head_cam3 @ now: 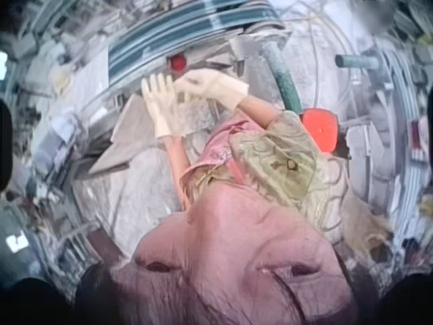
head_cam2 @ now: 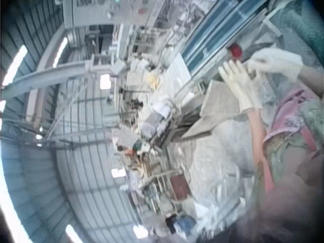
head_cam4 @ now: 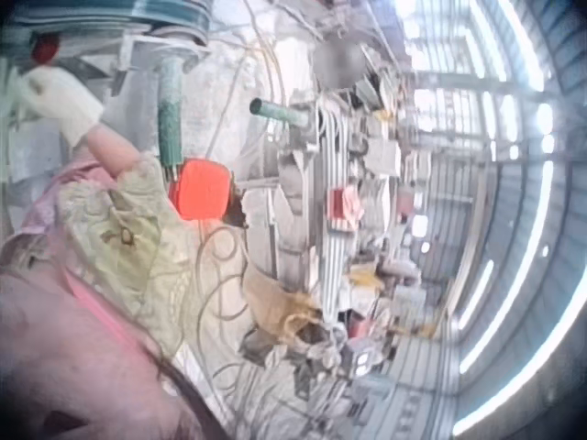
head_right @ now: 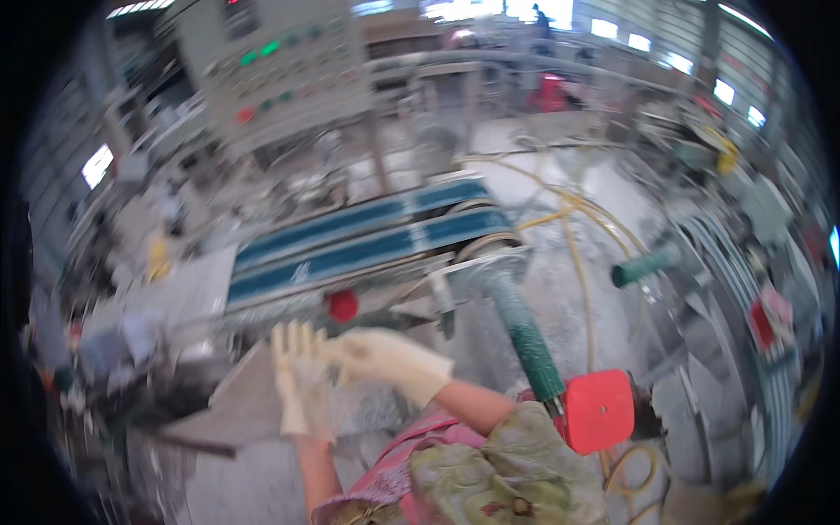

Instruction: The person repeatedly picks up white rectangular plates from a conveyor, wipes them with gloved hands, and stacks them on a pile. The person briefly removes a glove to touch their face, then resumes stacking.

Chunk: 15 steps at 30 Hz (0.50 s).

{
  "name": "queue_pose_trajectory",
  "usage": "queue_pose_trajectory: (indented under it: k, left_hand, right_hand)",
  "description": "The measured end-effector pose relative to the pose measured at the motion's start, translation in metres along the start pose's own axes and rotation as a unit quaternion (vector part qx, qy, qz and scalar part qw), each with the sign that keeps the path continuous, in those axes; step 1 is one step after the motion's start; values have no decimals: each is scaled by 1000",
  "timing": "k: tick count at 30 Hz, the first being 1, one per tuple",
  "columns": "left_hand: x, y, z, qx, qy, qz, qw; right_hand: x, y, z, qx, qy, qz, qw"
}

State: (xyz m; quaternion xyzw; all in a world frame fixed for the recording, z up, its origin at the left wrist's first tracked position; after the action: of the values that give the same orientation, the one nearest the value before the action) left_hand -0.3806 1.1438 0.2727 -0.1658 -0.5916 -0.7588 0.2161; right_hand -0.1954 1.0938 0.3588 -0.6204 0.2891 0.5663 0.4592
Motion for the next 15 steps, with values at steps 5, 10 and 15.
queue_pose_trajectory:
  k: [5,10,15]
  left_hand:
    - [20,18,-6,13,27,238,971]
    - [19,46,-16,-39,-4,220,975]
    - [4,31,-21,-53,-41,171,983]
  right_hand:
    - [8,63,-1,-103,-119,-184,970]
    - [-14,87,-6,-179,-81,-82,977]
    - [-5,91,-7,-239,-40,-79,967]
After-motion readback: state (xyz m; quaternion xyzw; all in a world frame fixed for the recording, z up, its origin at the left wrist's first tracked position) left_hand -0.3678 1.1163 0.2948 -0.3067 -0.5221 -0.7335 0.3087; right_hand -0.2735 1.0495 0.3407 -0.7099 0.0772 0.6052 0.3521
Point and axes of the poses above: each hand's wrist, its own z-axis towards the middle knuckle, its own y-axis out of the palm, x = y × z, the point moved 5 cm from there along z, towards the middle knuckle, and after that the axes turned 7 degrees about -x, right-handed, at the moved point
